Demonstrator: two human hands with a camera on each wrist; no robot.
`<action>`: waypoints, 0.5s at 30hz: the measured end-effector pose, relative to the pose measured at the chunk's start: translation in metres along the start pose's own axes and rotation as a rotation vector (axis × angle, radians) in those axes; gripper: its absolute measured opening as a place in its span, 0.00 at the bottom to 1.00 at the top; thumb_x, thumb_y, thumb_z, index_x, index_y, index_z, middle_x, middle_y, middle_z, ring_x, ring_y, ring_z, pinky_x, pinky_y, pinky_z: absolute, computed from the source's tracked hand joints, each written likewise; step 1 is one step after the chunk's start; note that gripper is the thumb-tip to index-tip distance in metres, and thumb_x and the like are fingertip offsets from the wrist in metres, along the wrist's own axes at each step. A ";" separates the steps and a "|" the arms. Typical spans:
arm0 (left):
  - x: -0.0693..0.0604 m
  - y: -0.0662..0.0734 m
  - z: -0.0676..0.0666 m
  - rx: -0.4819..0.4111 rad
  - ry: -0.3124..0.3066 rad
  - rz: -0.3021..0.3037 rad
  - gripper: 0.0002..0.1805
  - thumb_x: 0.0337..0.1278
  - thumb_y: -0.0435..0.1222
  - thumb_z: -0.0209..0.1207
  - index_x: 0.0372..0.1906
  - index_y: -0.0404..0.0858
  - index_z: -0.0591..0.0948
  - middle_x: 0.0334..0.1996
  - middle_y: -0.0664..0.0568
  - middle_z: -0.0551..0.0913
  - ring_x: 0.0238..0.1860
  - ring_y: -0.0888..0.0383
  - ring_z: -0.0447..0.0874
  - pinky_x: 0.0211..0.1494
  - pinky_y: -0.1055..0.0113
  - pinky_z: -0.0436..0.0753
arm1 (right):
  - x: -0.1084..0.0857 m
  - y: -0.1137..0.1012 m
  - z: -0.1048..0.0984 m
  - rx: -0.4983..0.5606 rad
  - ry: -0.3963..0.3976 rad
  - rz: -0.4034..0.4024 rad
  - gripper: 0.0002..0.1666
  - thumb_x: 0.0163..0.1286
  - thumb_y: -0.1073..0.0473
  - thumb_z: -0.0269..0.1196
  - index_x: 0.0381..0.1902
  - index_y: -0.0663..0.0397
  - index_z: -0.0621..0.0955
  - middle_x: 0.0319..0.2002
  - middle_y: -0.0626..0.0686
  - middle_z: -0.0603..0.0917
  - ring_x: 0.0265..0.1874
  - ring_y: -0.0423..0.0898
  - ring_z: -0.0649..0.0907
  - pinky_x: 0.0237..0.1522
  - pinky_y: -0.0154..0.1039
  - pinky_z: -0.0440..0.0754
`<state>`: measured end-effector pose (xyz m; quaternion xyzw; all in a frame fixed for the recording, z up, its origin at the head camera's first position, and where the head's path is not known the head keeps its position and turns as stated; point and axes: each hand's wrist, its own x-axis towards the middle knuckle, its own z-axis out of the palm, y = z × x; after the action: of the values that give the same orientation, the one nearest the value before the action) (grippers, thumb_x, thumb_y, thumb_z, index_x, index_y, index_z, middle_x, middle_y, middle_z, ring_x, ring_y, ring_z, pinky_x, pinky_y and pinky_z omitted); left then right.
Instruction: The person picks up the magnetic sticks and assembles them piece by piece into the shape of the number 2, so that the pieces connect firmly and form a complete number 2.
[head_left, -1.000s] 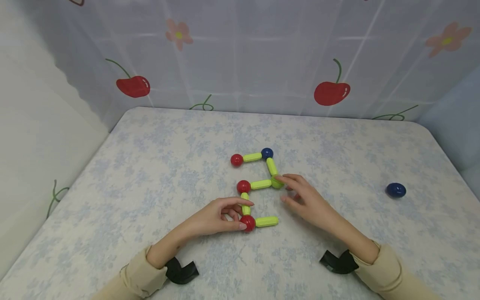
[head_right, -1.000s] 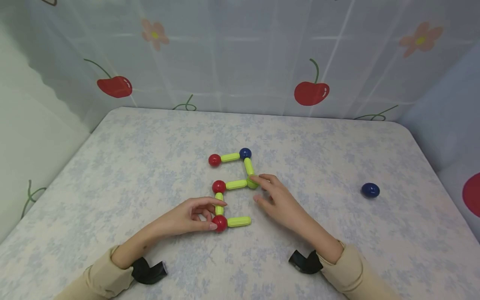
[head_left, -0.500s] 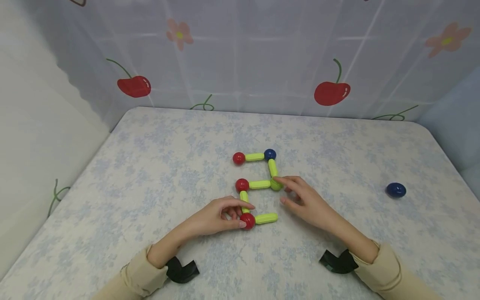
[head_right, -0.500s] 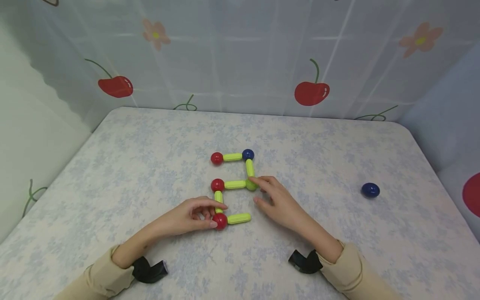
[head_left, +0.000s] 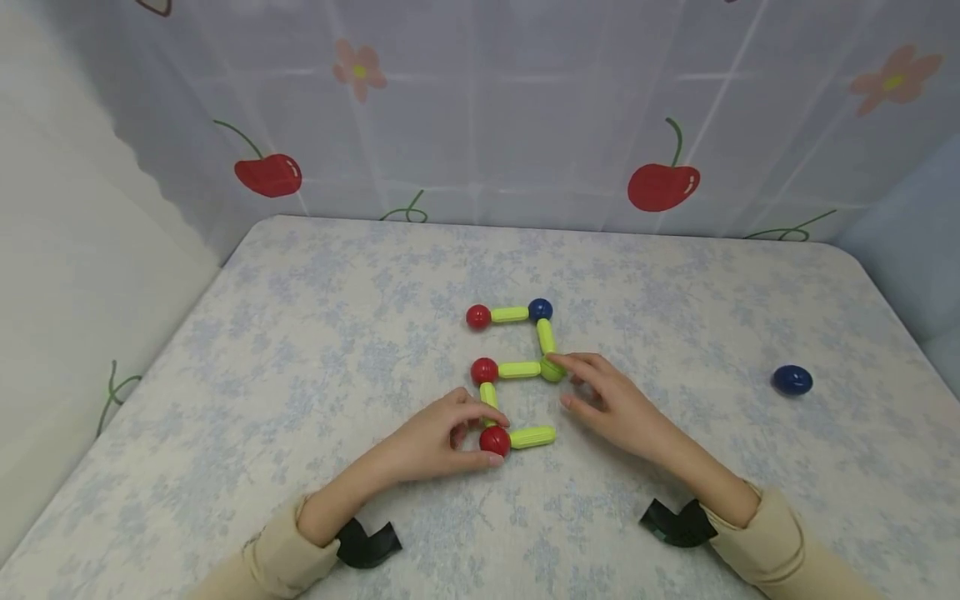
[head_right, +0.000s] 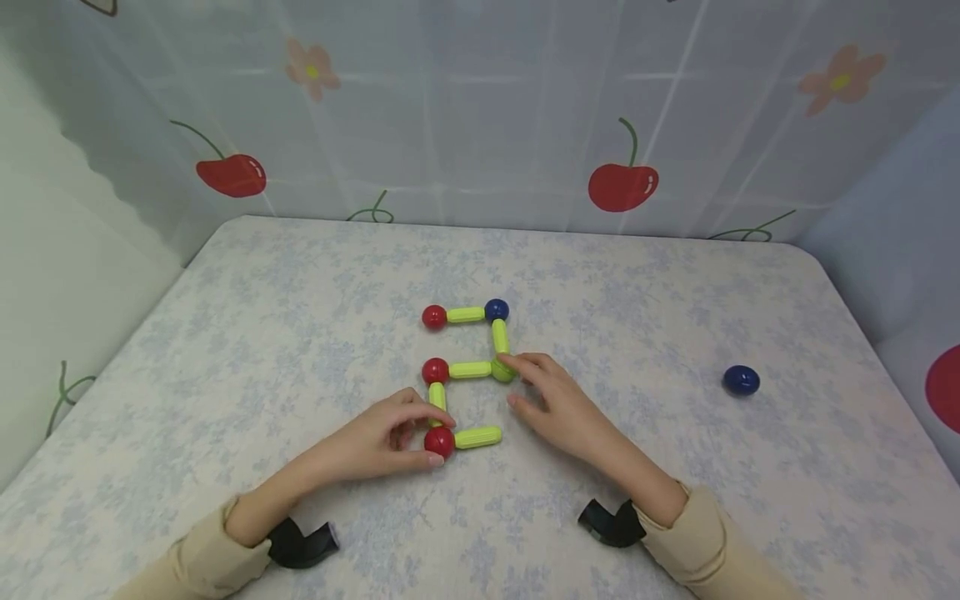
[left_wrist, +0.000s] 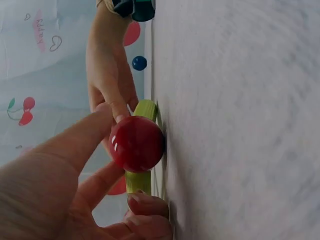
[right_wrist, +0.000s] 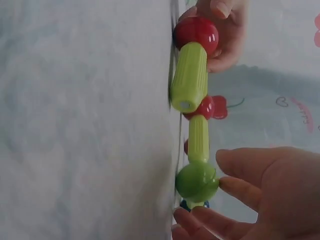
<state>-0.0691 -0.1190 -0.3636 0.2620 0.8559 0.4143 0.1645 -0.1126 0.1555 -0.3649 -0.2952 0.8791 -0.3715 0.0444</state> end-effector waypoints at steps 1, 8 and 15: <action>0.000 0.002 0.002 0.031 0.001 -0.013 0.21 0.52 0.46 0.66 0.53 0.50 0.80 0.30 0.52 0.69 0.22 0.61 0.66 0.24 0.70 0.67 | 0.000 0.000 -0.004 -0.015 0.006 0.002 0.30 0.68 0.62 0.60 0.67 0.52 0.67 0.57 0.57 0.70 0.44 0.50 0.75 0.36 0.43 0.75; 0.002 0.014 0.008 0.155 -0.014 -0.028 0.20 0.54 0.43 0.65 0.54 0.47 0.80 0.34 0.61 0.73 0.26 0.64 0.69 0.27 0.71 0.71 | -0.017 0.015 -0.067 -0.247 0.200 0.057 0.26 0.65 0.66 0.61 0.61 0.62 0.71 0.58 0.66 0.67 0.48 0.61 0.72 0.38 0.56 0.73; 0.000 0.012 0.006 0.135 -0.007 -0.029 0.19 0.55 0.42 0.64 0.53 0.47 0.80 0.35 0.61 0.73 0.27 0.64 0.69 0.29 0.71 0.72 | -0.063 0.065 -0.122 -0.485 0.115 0.299 0.30 0.67 0.58 0.61 0.61 0.69 0.67 0.55 0.78 0.62 0.49 0.79 0.59 0.42 0.71 0.60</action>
<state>-0.0626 -0.1089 -0.3580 0.2615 0.8850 0.3525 0.1556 -0.1283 0.3022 -0.3300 -0.1429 0.9771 -0.1559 -0.0232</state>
